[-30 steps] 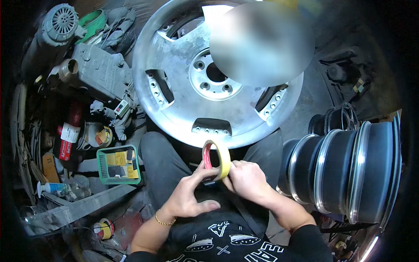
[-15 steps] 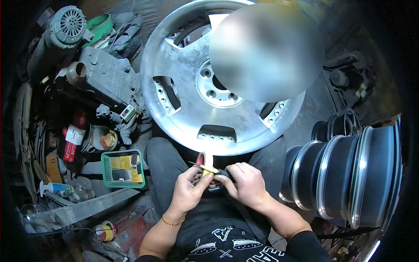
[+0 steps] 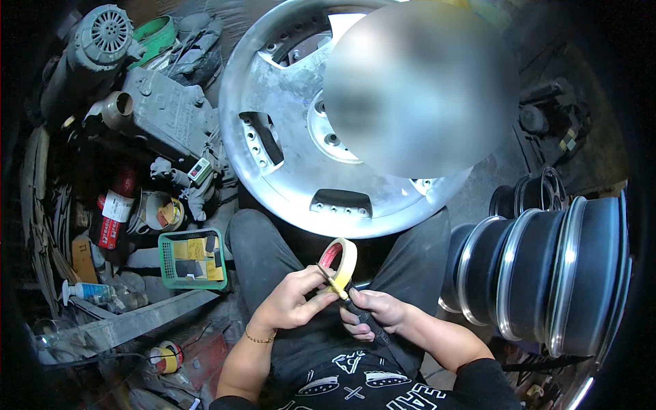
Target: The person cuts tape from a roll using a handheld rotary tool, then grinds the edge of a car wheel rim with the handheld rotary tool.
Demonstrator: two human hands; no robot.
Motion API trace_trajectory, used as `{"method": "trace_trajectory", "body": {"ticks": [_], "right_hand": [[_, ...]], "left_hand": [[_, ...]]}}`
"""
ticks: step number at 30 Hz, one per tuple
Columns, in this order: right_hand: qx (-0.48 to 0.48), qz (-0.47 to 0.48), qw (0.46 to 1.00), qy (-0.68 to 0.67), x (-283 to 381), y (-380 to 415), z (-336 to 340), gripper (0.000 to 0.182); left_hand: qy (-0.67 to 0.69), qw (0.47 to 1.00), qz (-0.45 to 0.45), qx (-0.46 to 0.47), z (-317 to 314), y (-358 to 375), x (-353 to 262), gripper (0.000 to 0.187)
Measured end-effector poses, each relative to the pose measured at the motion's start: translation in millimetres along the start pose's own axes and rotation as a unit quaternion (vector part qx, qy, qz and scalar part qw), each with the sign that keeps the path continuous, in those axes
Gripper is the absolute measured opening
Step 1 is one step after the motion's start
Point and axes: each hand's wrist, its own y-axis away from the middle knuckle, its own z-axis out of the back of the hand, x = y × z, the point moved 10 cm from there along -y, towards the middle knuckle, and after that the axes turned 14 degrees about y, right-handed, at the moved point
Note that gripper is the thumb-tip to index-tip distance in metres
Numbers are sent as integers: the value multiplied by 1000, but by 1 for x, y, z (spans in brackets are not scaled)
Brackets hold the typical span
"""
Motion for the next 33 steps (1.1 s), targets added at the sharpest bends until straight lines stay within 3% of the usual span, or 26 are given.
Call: {"method": "trace_trajectory", "body": {"ticks": [8,11,13,15,17,18,19,20,21,22,23,25,26,30,32,33], "right_hand": [[35,-4,994,-100,-9,-4,3,58],[28,13,995,-99,-11,-8,5,58],[32,34,992,-118,-10,-12,3,56],[43,43,993,-104,-3,-12,-3,56],[-65,77,994,-51,17,-7,13,58],[-132,92,986,46,31,0,23,58],[-220,98,956,165,43,7,35,53],[-295,134,905,276,59,16,42,49],[-361,165,835,382,74,26,43,46],[-424,175,730,507,93,36,38,35],[-422,174,730,509,94,35,34,35],[-496,210,611,581,110,46,19,29],[-507,214,595,586,110,47,17,25],[-516,236,540,621,108,46,10,24],[-511,249,484,665,109,46,-3,24],[-512,249,484,665,108,45,-5,24]], "left_hand": [[-179,982,-61,32,-6,-6,-2,29],[-209,977,-46,1,-6,-8,5,23],[-288,946,-129,-76,3,-9,2,20],[-300,942,-107,-100,7,-5,23,25],[-297,928,-88,-208,19,0,27,32],[-169,943,54,-282,31,6,45,34],[-57,945,73,-315,34,13,57,37],[54,937,36,-344,35,17,65,40],[165,914,-1,-370,36,18,67,43],[201,904,13,-378,34,19,70,50],[201,903,12,-380,31,20,66,50],[243,895,11,-375,23,18,48,47],[273,893,-5,-357,19,17,44,47],[326,877,4,-354,4,19,45,15],[311,883,-18,-351,2,19,46,13],[298,887,-40,-350,2,20,46,12]]}}
